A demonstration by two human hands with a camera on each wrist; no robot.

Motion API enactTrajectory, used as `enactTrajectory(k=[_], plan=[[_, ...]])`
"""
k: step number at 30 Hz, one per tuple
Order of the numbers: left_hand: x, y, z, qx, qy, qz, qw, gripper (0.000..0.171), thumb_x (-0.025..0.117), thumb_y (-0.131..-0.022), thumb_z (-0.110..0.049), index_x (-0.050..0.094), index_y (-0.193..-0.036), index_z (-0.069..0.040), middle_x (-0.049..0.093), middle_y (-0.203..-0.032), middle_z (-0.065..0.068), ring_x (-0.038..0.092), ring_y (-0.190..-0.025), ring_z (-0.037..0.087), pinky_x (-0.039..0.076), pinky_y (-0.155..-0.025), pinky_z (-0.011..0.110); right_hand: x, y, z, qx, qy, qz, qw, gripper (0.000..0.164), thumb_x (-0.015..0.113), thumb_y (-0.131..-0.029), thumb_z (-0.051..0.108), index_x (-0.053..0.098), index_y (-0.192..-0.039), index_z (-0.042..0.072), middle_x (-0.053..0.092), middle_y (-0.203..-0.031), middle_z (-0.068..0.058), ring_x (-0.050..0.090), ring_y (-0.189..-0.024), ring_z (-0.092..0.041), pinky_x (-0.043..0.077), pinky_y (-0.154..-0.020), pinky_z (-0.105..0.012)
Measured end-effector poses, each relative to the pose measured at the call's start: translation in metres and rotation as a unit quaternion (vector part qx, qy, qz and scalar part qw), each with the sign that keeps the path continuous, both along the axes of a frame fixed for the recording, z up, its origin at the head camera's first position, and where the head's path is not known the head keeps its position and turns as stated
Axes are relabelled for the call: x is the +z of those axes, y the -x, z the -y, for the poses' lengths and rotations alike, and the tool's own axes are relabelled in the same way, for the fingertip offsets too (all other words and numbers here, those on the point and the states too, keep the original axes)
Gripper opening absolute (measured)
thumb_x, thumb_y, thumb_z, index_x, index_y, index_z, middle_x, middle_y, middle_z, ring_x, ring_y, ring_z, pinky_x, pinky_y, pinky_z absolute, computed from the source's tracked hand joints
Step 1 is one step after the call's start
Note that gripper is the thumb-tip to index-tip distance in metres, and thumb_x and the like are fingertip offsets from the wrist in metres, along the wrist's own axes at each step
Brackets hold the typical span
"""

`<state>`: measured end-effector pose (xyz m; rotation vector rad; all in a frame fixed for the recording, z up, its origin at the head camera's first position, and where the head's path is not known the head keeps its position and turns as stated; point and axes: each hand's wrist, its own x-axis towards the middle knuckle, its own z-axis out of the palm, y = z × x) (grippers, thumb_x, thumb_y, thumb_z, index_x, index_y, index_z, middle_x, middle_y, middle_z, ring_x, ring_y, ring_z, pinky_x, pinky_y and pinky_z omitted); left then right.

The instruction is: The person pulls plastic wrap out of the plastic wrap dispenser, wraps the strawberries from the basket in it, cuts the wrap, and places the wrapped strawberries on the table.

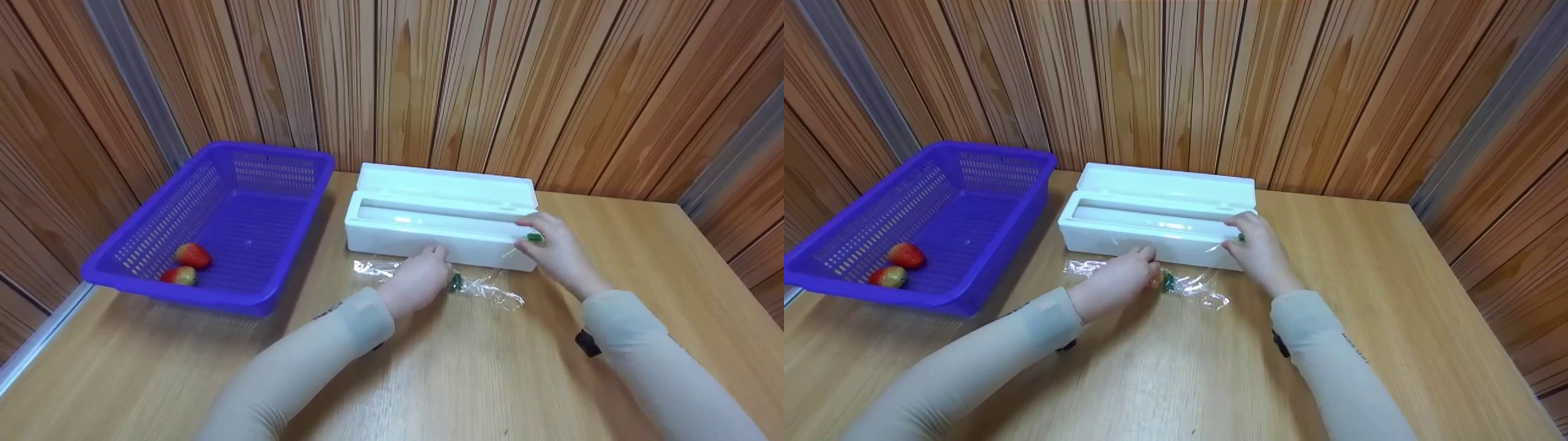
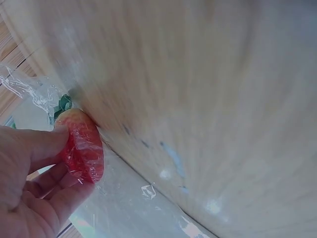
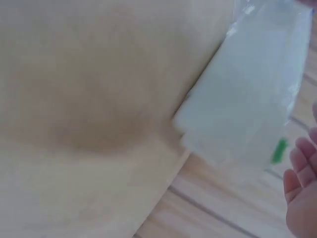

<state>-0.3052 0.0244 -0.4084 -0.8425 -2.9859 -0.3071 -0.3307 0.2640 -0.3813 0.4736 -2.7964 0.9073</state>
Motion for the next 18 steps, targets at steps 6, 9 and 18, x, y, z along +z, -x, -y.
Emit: enactTrajectory(k=[6,9,18], plan=[[0.001,0.002,-0.003,0.018,-0.02,0.027,0.9993,0.026,0.032,-0.095,-0.026,0.049,-0.105,-0.01,0.049,-0.099,0.003,0.052,-0.088,0.016,0.049,-0.079,0.031,-0.01,0.011,-0.012,0.003,-0.018,0.034,0.999,0.036,0.06,-0.082,0.023,0.055,-0.113,0.007,0.049,-0.123,-0.014,0.039,-0.119,-0.033,0.028,-0.1,-0.052],[0.002,0.004,-0.003,-0.031,0.083,-0.063,0.994,0.024,0.037,-0.093,-0.021,0.054,-0.107,-0.01,0.049,-0.099,0.002,0.051,-0.088,0.015,0.051,-0.073,0.028,-0.011,0.014,-0.016,-0.003,-0.008,0.044,0.999,0.033,0.06,-0.081,0.024,0.057,-0.11,0.008,0.049,-0.122,-0.013,0.04,-0.118,-0.032,0.03,-0.1,-0.052],[0.014,-0.001,-0.002,-0.055,0.182,-0.085,0.9781,0.027,0.05,-0.087,-0.014,0.052,-0.113,-0.009,0.052,-0.104,0.005,0.051,-0.089,0.016,0.051,-0.069,0.023,-0.016,0.014,-0.017,-0.018,0.055,0.09,0.994,0.035,0.061,-0.08,0.029,0.056,-0.111,0.013,0.048,-0.123,-0.007,0.039,-0.119,-0.028,0.031,-0.1,-0.05]])
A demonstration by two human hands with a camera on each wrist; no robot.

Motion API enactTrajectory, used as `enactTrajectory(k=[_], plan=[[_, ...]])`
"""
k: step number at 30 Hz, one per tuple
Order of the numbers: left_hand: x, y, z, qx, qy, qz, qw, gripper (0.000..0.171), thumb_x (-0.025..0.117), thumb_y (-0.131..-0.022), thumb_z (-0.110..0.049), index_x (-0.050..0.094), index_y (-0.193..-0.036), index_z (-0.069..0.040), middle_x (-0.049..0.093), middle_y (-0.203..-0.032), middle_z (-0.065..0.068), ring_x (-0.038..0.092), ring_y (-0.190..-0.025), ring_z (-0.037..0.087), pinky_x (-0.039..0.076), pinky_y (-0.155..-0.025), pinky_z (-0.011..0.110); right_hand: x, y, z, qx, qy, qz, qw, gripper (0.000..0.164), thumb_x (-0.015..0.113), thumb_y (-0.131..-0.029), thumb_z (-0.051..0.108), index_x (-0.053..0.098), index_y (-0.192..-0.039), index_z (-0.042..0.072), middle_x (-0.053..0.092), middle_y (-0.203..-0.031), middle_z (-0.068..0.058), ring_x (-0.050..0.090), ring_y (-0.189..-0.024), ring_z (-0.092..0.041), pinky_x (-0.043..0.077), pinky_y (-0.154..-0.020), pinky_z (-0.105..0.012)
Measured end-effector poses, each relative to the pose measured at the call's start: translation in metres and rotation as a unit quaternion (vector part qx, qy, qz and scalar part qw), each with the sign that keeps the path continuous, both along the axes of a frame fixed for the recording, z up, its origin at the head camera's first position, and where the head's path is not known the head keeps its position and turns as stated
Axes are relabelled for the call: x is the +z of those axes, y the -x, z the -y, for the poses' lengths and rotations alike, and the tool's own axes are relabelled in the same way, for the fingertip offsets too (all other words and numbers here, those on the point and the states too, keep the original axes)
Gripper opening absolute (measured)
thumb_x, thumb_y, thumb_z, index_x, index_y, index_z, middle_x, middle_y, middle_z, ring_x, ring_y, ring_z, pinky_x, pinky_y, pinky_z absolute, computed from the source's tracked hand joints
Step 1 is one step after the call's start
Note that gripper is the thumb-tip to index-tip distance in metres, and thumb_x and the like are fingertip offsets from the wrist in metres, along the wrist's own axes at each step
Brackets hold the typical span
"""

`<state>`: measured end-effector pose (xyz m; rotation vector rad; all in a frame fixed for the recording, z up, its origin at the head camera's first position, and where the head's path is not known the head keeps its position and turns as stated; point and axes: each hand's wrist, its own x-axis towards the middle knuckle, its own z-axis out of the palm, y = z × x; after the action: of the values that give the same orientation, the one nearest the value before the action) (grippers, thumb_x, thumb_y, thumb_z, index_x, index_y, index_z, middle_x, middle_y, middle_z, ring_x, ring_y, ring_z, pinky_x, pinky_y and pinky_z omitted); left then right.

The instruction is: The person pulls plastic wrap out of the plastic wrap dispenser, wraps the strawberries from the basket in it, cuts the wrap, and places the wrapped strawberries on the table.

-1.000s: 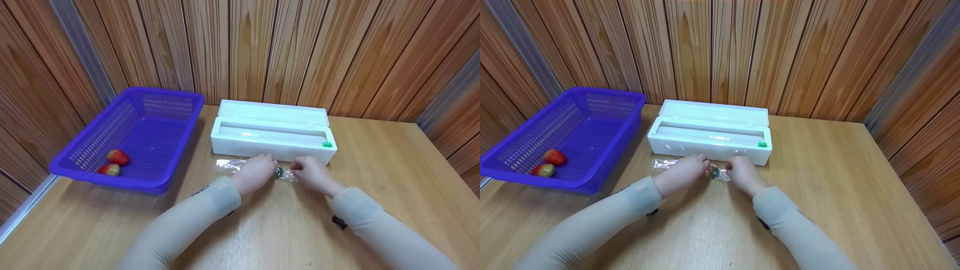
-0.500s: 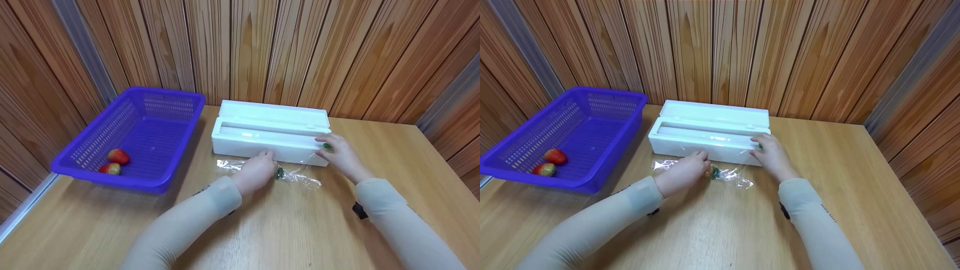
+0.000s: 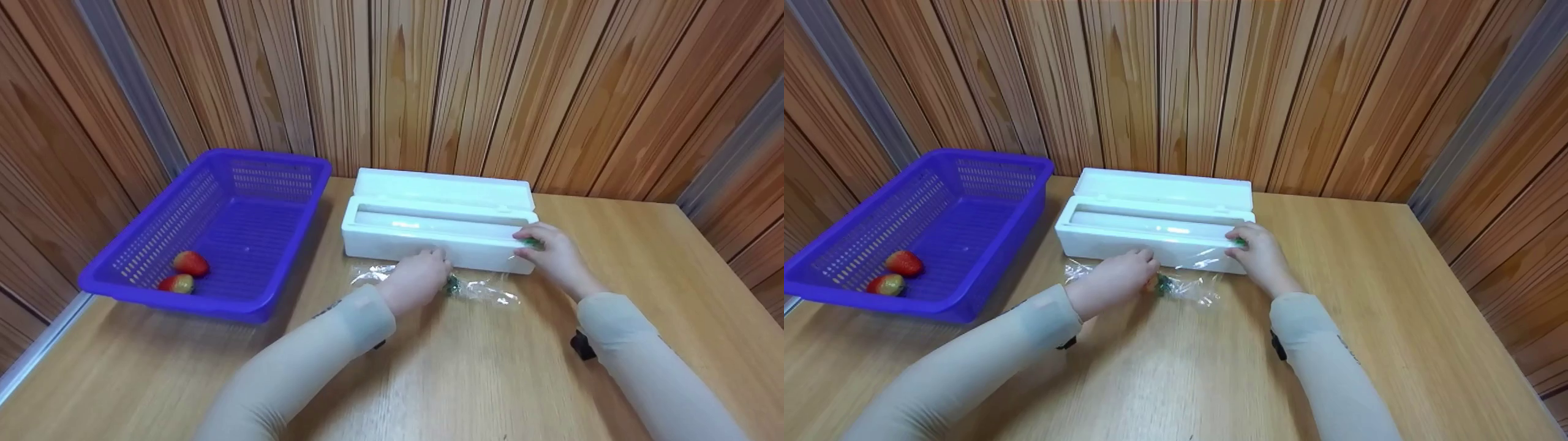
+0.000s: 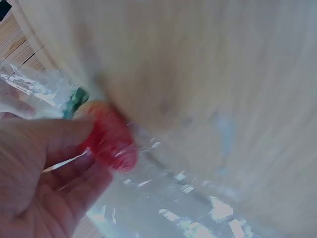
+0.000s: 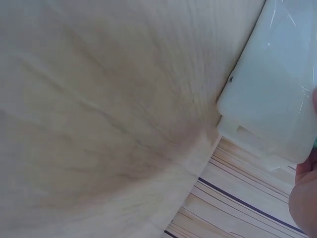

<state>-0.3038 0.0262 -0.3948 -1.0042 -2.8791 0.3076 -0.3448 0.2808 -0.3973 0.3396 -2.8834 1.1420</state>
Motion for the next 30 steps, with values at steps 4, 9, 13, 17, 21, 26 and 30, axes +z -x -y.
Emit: enactTrajectory(k=[4,9,13,17,21,26,30], plan=[[0.013,0.002,-0.011,0.004,0.001,0.014,0.9999,0.029,0.05,-0.084,-0.008,0.052,-0.113,-0.01,0.055,-0.107,0.005,0.053,-0.093,0.017,0.051,-0.075,0.025,0.001,0.001,-0.001,-0.002,0.002,0.002,1.0,0.038,0.062,-0.079,0.029,0.054,-0.112,0.014,0.05,-0.121,-0.007,0.041,-0.115,-0.027,0.033,-0.099,-0.048],[0.023,0.015,-0.045,-0.016,-0.063,0.055,0.9964,0.038,0.053,-0.085,-0.017,0.047,-0.122,-0.018,0.048,-0.124,0.001,0.047,-0.112,0.017,0.047,-0.087,0.028,-0.001,0.0,-0.004,-0.011,0.003,0.015,1.0,0.043,0.061,-0.079,0.035,0.052,-0.116,0.017,0.049,-0.123,-0.005,0.04,-0.117,-0.026,0.034,-0.099,-0.048],[0.024,0.024,-0.075,-0.053,-0.08,0.071,0.9928,0.059,0.063,-0.079,-0.026,0.035,-0.132,-0.027,0.033,-0.138,-0.007,0.033,-0.126,0.011,0.04,-0.097,0.027,-0.003,0.0,-0.002,-0.014,0.023,0.025,0.999,0.041,0.059,-0.082,0.028,0.049,-0.12,0.019,0.046,-0.126,-0.005,0.039,-0.12,-0.026,0.035,-0.099,-0.047],[0.02,0.029,-0.099,-0.068,-0.036,0.029,0.9966,0.068,0.063,-0.079,-0.03,0.026,-0.136,-0.027,0.023,-0.143,-0.008,0.026,-0.129,0.011,0.039,-0.098,0.028,-0.004,0.001,0.0,-0.02,0.035,0.023,0.999,0.045,0.052,-0.086,0.007,0.042,-0.128,0.018,0.041,-0.134,-0.009,0.034,-0.126,-0.029,0.033,-0.101,-0.047],[0.017,0.031,-0.113,-0.054,-0.002,-0.004,0.9985,0.056,0.048,-0.088,-0.034,0.024,-0.138,-0.026,0.02,-0.144,-0.006,0.025,-0.131,0.012,0.041,-0.097,0.03,-0.005,0.002,0.0,-0.033,0.033,0.024,0.999,0.057,0.046,-0.083,-0.004,0.034,-0.134,0.019,0.033,-0.14,-0.011,0.029,-0.13,-0.031,0.03,-0.103,-0.047],[0.017,0.032,-0.118,-0.043,0.024,-0.028,0.9984,0.05,0.044,-0.09,-0.032,0.027,-0.137,-0.025,0.022,-0.142,-0.005,0.034,-0.125,0.01,0.046,-0.09,0.025,-0.006,0.002,0.001,-0.034,0.041,0.013,0.998,0.058,0.045,-0.082,-0.005,0.033,-0.134,0.017,0.034,-0.139,-0.013,0.028,-0.13,-0.032,0.028,-0.104,-0.047],[0.017,0.033,-0.117,-0.056,0.032,-0.058,0.9963,0.046,0.047,-0.09,-0.024,0.034,-0.133,-0.022,0.031,-0.136,-0.004,0.043,-0.116,0.009,0.049,-0.082,0.021,-0.006,0.002,0.002,-0.029,0.042,0.004,0.999,0.052,0.046,-0.084,-0.003,0.036,-0.131,0.016,0.037,-0.137,-0.013,0.03,-0.129,-0.032,0.03,-0.103,-0.048]])
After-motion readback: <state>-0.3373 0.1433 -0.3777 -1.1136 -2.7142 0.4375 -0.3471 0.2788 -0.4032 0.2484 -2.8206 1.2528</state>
